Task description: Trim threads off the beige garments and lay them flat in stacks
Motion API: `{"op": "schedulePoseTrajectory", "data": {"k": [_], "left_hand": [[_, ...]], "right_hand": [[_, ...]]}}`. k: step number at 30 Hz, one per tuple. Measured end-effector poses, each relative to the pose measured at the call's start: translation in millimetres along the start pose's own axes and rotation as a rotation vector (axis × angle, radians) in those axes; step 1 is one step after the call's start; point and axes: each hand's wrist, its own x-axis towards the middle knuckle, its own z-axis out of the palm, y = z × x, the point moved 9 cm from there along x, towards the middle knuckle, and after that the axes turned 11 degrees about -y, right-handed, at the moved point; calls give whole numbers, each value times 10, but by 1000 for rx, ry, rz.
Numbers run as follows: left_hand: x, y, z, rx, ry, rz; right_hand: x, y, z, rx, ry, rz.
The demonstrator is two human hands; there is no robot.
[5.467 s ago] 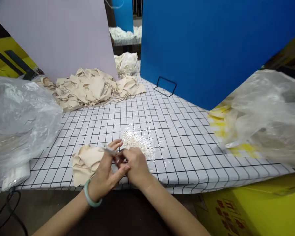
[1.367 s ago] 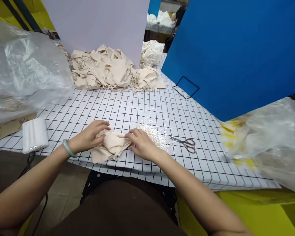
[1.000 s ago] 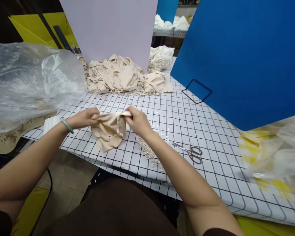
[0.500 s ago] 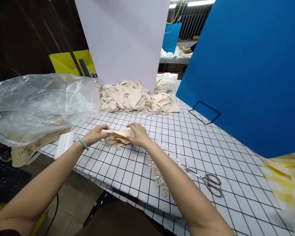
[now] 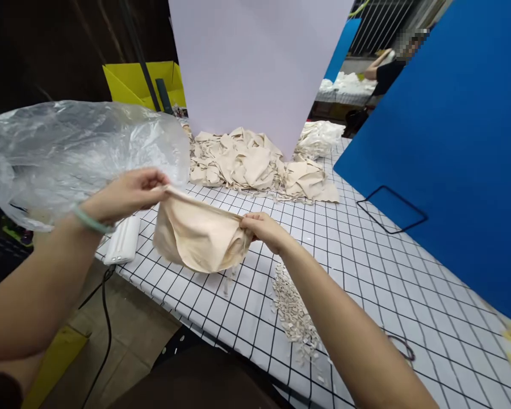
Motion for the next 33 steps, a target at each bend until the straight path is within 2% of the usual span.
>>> {"op": "schedulePoseTrajectory", "data": {"k": [1,4,6,8,10,11,13,15,17,19,21,22,24,26,27,28,30,33], "left_hand": [[175,34,-65,39,78,25],[617,14,-89,135,229,93],[663,-50,-19,207,340,144],[498,-123,187,272,412,200],[228,-168,580,341,396,274],[92,-172,846,372,342,322],[-131,-166,1477,414,139,410],[-300,-167,1969,434,30,422],[-403,-152,2258,466,23,397],[-468,-139,2386,487,34,381],[-511,-163,2358,466,43,388],[-522,-209,2260,445,75,380],[-505,-423,1878,422,227,272],[-462,-787,1366,433,420,28],[-410,-1002,1157,441,444,-120],[-326,-1191,1015,432,401,-223],[-108,-1412,894,371,235,-258],[131,-1419,821,305,120,-161]], "right_hand": [[32,74,36,-40,19,48],[19,350,95,-183,121,133],[-74,476,71,-351,200,136],[-135,485,70,-549,211,92],[-100,369,89,-707,208,8],[-37,278,101,-744,215,-35],[188,69,156,-781,230,-103],[517,-93,291,-789,195,-113],[859,-166,476,-790,125,-64],[1118,-175,638,-790,70,2],[1260,-164,746,-778,32,34],[1290,-163,777,-767,19,28],[1289,-167,796,-748,5,-7],[1238,-177,789,-748,12,-55],[1207,-187,798,-758,17,-85],[1177,-201,824,-773,18,-122],[1135,-238,925,-812,13,-203],[1128,-312,1087,-864,8,-298]]}}
